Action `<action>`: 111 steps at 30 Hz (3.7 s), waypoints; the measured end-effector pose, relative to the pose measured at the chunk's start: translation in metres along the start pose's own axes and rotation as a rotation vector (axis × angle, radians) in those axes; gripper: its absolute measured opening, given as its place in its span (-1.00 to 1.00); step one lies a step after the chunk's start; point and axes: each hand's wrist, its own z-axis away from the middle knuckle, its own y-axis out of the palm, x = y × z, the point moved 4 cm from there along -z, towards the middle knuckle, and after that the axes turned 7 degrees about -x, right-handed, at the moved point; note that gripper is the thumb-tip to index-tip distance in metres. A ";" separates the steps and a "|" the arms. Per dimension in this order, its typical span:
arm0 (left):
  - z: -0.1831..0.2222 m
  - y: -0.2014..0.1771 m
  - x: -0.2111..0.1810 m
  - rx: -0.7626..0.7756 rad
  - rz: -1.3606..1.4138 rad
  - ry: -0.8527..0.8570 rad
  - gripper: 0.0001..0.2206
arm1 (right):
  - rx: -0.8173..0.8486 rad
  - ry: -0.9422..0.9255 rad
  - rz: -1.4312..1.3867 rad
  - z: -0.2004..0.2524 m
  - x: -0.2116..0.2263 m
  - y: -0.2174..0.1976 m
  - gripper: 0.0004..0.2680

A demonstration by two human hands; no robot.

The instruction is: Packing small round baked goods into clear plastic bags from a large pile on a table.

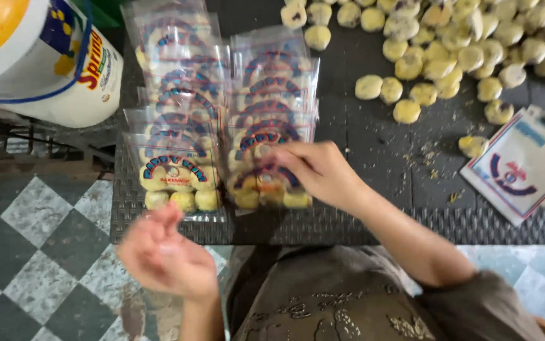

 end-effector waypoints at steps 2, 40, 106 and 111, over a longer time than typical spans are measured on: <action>0.011 0.017 -0.014 0.372 -0.219 0.087 -0.84 | 0.010 0.013 -0.043 -0.008 0.004 0.002 -0.79; 0.122 0.079 0.006 0.770 -0.341 0.705 -0.82 | -0.616 0.353 0.781 0.232 -0.141 -0.240 -0.76; 0.101 0.172 -0.017 1.159 0.038 -0.297 -0.88 | -0.514 0.021 0.034 0.130 -0.055 -0.133 -0.72; 0.095 0.161 -0.024 0.997 0.036 -0.143 -0.90 | -0.420 0.148 -0.110 0.136 -0.065 -0.118 -0.73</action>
